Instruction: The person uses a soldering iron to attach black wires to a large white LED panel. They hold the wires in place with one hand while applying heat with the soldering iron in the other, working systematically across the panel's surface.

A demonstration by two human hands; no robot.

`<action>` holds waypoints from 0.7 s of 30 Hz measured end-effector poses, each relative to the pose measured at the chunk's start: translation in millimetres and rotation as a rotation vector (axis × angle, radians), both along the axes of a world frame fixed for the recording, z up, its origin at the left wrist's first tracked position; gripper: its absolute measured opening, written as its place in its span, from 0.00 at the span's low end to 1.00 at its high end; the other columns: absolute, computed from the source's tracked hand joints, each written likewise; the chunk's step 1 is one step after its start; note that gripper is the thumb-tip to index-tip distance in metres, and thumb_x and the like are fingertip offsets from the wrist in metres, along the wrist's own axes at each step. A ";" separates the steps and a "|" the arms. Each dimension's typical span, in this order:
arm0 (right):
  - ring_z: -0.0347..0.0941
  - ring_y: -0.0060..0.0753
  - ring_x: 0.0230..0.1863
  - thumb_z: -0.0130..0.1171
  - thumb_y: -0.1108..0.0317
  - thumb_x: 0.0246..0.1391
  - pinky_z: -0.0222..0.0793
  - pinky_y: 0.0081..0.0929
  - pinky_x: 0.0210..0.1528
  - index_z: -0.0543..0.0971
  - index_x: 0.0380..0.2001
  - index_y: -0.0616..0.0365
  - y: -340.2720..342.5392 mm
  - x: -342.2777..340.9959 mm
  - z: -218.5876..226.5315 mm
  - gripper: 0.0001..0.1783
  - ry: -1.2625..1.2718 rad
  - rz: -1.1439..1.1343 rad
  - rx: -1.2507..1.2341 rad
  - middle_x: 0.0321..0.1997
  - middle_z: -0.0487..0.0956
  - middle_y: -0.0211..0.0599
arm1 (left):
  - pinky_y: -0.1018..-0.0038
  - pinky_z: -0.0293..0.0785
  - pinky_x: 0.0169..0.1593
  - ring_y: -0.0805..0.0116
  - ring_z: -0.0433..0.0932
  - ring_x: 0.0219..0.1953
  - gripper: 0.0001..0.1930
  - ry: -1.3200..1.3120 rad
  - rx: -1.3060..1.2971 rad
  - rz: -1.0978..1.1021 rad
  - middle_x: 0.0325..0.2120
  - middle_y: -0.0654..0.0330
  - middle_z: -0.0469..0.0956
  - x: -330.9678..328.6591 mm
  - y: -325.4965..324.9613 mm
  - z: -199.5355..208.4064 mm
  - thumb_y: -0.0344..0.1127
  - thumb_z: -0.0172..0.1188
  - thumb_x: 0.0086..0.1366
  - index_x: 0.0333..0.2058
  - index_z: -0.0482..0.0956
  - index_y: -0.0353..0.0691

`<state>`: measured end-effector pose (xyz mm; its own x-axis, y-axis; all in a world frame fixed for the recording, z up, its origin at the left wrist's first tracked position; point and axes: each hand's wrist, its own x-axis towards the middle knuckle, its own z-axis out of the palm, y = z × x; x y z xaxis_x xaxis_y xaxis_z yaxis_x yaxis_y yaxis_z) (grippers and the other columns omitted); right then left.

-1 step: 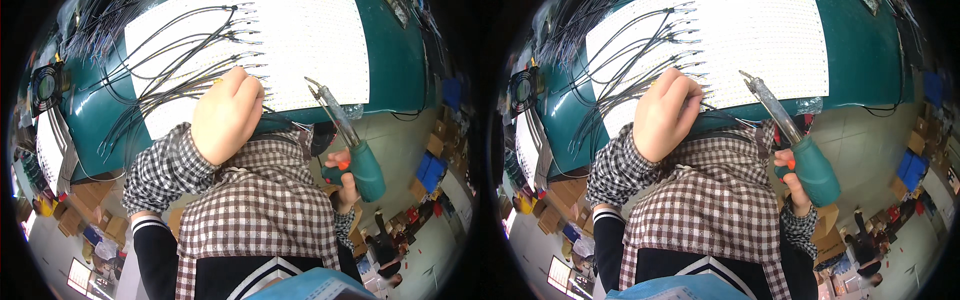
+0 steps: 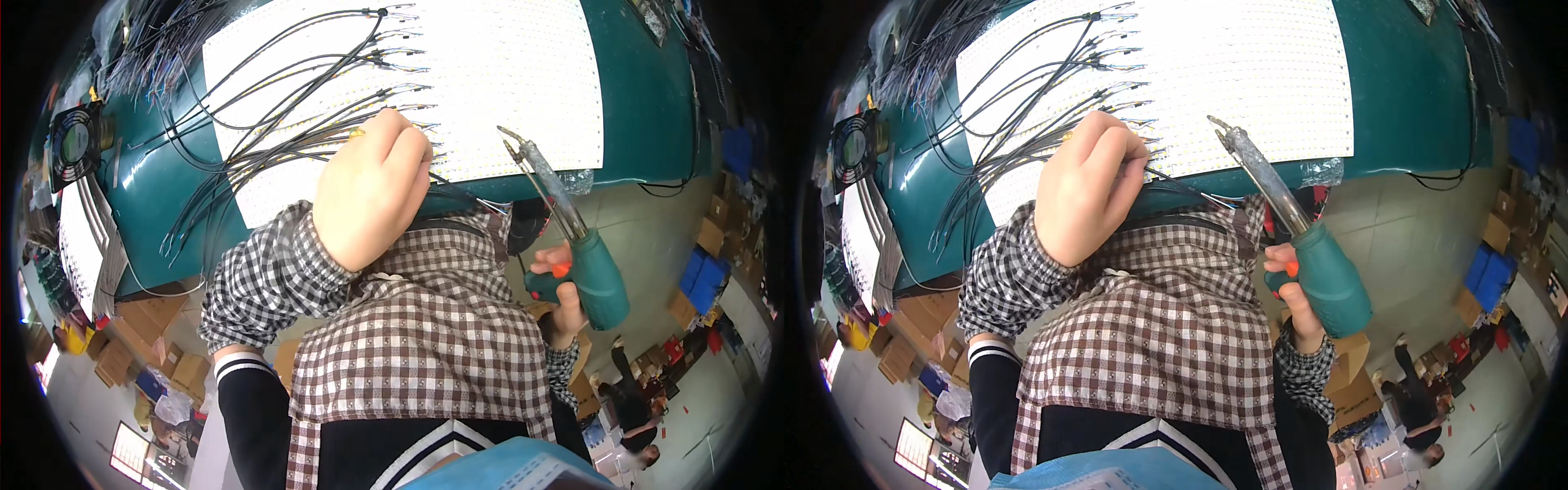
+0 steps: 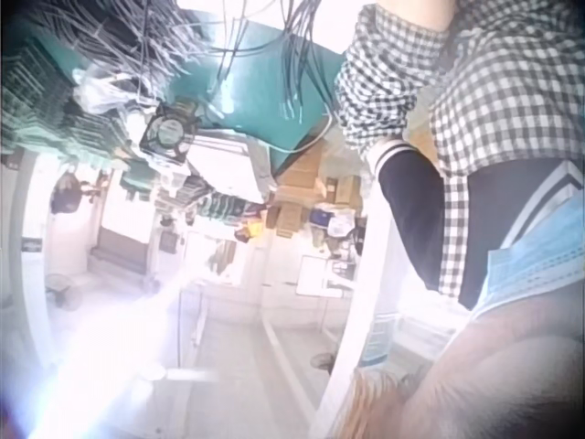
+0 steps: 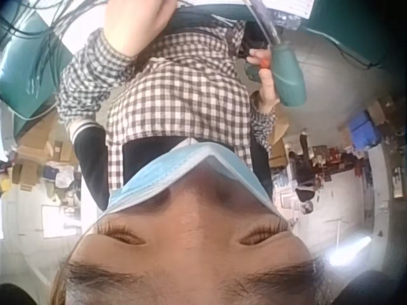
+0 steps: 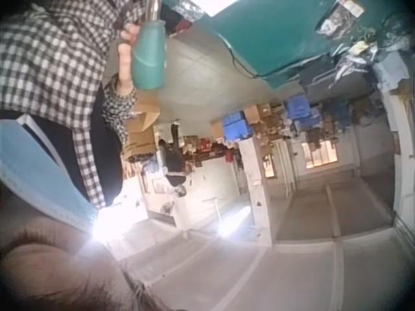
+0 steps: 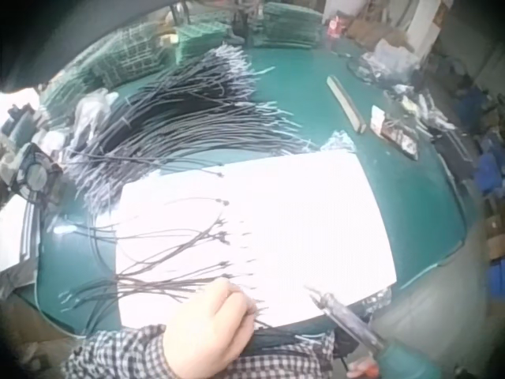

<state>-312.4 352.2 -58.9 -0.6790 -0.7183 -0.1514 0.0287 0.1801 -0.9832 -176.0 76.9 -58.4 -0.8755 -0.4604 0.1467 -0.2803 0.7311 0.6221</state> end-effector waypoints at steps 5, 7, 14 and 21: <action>0.82 0.43 0.41 0.61 0.47 0.61 0.79 0.40 0.47 0.73 0.54 0.76 1.5 4.2 1.9 0.37 -0.015 -0.010 0.026 0.45 0.80 0.51 | 0.66 0.75 0.32 0.57 0.79 0.29 0.07 -0.016 0.073 -0.043 0.30 0.56 0.75 8.1 1.8 0.0 0.23 0.65 0.59 0.34 0.76 0.37; 0.82 0.43 0.42 0.61 0.47 0.61 0.79 0.39 0.47 0.73 0.55 0.76 2.7 5.0 1.7 0.37 -0.017 -0.005 0.039 0.45 0.80 0.51 | 0.68 0.75 0.31 0.59 0.78 0.28 0.07 0.011 0.092 -0.015 0.29 0.57 0.75 5.2 1.9 -0.6 0.23 0.65 0.58 0.33 0.76 0.38; 0.82 0.43 0.45 0.62 0.46 0.60 0.79 0.40 0.47 0.71 0.58 0.76 6.3 8.7 0.3 0.40 -0.035 0.011 0.044 0.45 0.80 0.48 | 0.73 0.74 0.27 0.66 0.77 0.24 0.06 0.029 0.099 0.027 0.28 0.60 0.75 0.5 -1.8 -9.4 0.25 0.66 0.57 0.31 0.76 0.38; 0.83 0.39 0.42 0.75 0.62 0.53 0.82 0.35 0.49 0.78 0.47 0.70 10.2 11.3 -3.8 0.26 -0.126 -0.028 -0.026 0.38 0.84 0.44 | 0.74 0.74 0.27 0.67 0.77 0.24 0.06 0.062 0.177 0.034 0.27 0.59 0.74 0.0 -3.8 -9.3 0.25 0.65 0.57 0.29 0.76 0.37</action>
